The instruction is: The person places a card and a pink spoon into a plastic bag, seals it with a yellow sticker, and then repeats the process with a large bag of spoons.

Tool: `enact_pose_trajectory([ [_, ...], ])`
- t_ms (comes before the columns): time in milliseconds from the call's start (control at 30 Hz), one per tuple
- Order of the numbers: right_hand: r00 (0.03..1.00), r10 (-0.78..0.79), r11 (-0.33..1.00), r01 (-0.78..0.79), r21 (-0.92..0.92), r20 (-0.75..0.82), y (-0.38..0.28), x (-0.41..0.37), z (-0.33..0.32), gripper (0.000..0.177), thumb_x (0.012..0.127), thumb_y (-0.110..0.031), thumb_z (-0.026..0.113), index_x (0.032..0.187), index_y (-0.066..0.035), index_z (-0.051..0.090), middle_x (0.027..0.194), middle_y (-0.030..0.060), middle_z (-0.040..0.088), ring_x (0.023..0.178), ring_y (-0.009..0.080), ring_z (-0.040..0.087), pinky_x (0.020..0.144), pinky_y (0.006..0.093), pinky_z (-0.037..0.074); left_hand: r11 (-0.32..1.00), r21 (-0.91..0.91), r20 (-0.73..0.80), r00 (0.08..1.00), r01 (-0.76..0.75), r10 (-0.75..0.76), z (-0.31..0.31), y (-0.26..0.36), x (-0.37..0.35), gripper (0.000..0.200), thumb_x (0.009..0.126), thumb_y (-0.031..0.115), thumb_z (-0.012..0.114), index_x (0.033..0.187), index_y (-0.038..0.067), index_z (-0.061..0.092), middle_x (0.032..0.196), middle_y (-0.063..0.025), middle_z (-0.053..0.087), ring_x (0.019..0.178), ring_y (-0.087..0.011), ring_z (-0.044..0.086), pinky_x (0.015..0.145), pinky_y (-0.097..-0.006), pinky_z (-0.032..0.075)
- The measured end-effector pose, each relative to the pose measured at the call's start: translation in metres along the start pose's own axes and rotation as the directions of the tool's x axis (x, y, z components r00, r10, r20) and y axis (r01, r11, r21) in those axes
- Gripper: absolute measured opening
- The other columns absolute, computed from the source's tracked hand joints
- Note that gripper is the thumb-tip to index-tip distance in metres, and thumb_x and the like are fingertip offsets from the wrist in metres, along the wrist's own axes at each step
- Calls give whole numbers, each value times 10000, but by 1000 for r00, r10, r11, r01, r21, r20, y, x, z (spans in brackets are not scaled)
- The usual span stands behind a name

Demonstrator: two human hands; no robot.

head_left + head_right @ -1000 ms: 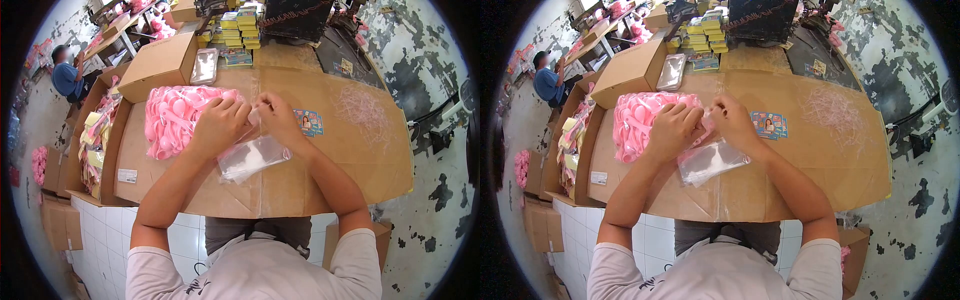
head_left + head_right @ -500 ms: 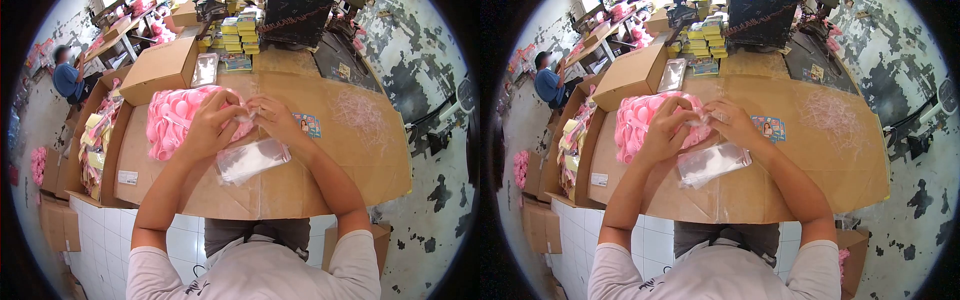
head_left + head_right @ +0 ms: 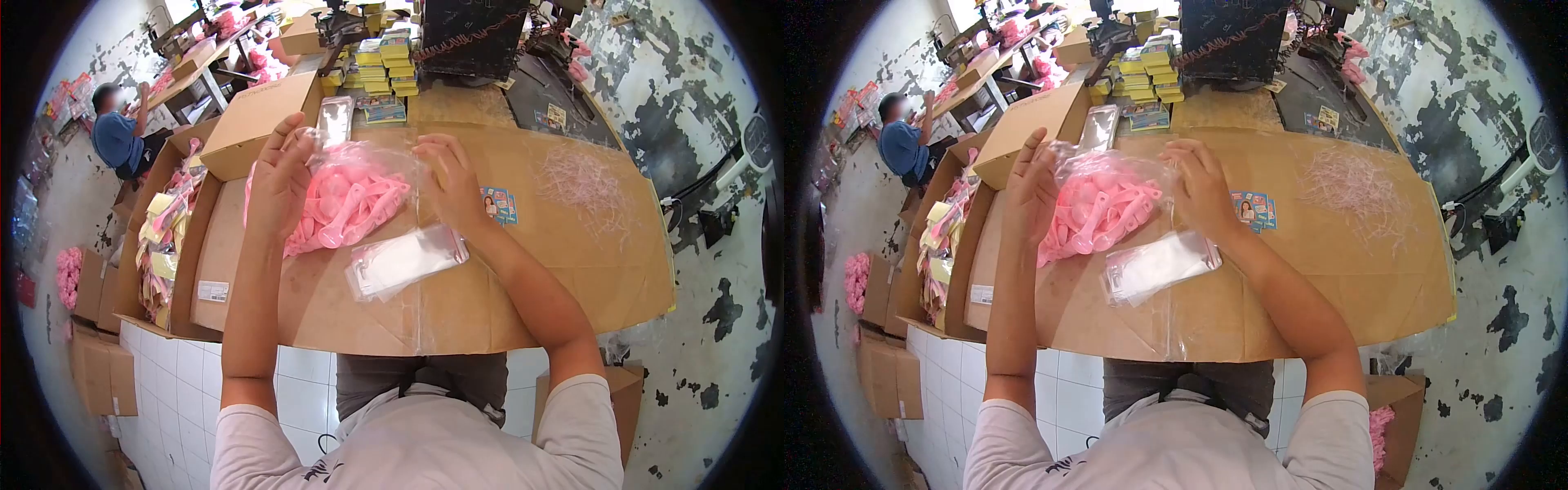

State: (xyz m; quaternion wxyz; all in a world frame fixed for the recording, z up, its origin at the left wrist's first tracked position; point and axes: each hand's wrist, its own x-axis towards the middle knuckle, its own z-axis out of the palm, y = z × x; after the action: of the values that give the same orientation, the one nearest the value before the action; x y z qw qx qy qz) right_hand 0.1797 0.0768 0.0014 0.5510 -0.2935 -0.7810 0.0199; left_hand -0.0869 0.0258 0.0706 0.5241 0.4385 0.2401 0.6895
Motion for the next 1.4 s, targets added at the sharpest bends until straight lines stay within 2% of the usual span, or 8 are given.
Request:
enact_pose_trajectory([
  [233, 912, 129, 951, -225, 211, 390, -31, 6, 0, 261, 819, -34, 710, 1077, -31, 673, 1169, 147, 614, 1090, 339, 608, 964, 404, 480, 927, 326, 426, 904, -185, 30, 24, 7, 12, 223, 932, -30, 631, 1152, 5, 630, 1027, -26, 632, 919, -129, 625, 874, -283, 516],
  [367, 960, -96, 931, -6, 365, 261, -36, 9, -3, 230, 819, -16, 704, 1043, -30, 656, 1022, 123, 653, 948, 306, 636, 890, 377, 501, 802, 540, 595, 790, -256, -148, 41, 23, 33, 150, 853, -50, 619, 975, 0, 691, 949, -4, 624, 852, -86, 583, 756, -295, 493],
  [600, 603, 315, 497, -763, 414, 733, -13, 10, -12, 165, 954, -116, 619, 1080, -9, 626, 995, 118, 702, 903, 242, 655, 860, 350, 504, 30, 614, 759, 580, -789, -296, 62, 50, 56, 134, 798, 49, 607, 890, 18, 700, 873, -103, 613, 855, -249, 599, 820, -380, 473],
  [800, 636, 421, 897, -397, -194, 647, -48, 21, -30, 339, 914, -229, 696, 1168, -14, 635, 1176, 182, 715, 1060, 354, 681, 919, 444, 506, -400, 355, 653, 531, -845, -540, 72, 81, 25, 259, 861, 312, 688, 919, 61, 659, 952, -79, 657, 1047, -241, 585, 970, -403, 403],
  [1000, 829, 241, 970, -186, -157, 505, -25, 14, -18, 656, 862, -227, 754, 1442, -47, 506, 1395, 199, 593, 1276, 350, 574, 1124, 489, 371, -662, 266, 740, 588, -701, -326, 37, 80, 8, 291, 889, 293, 690, 1105, 108, 626, 1350, -30, 611, 1332, -227, 483, 1115, -417, 330],
  [1233, 800, 126, 991, -132, -33, 587, -6, 4, -4, 577, 872, -158, 711, 1418, -63, 550, 1263, 189, 660, 1053, 374, 676, 1000, 481, 473, -297, 786, 603, 779, -543, 172, -18, 79, -15, 291, 864, 256, 745, 1100, 118, 648, 1428, -100, 575, 1355, -305, 505, 1126, -440, 370],
  [1300, 719, 279, 933, -360, -2, 637, -1, 1, 3, 497, 868, -164, 700, 1343, -54, 602, 1132, 208, 712, 1024, 379, 685, 942, 460, 522, -276, 914, 401, 771, -298, 494, -83, 68, -1, 340, 915, 312, 718, 1127, 58, 641, 1244, -161, 647, 1162, -309, 623, 1004, -411, 471],
  [1400, 617, 394, 859, -510, -35, 682, -9, 0, 7, 411, 868, -108, 670, 1270, -30, 637, 944, 153, 741, 780, 328, 703, 763, 424, 568, 21, 954, -290, 902, 299, 319, -147, 44, -6, 397, 974, 367, 673, 1012, -27, 691, 961, -164, 707, 847, -303, 668, 800, -392, 524],
])
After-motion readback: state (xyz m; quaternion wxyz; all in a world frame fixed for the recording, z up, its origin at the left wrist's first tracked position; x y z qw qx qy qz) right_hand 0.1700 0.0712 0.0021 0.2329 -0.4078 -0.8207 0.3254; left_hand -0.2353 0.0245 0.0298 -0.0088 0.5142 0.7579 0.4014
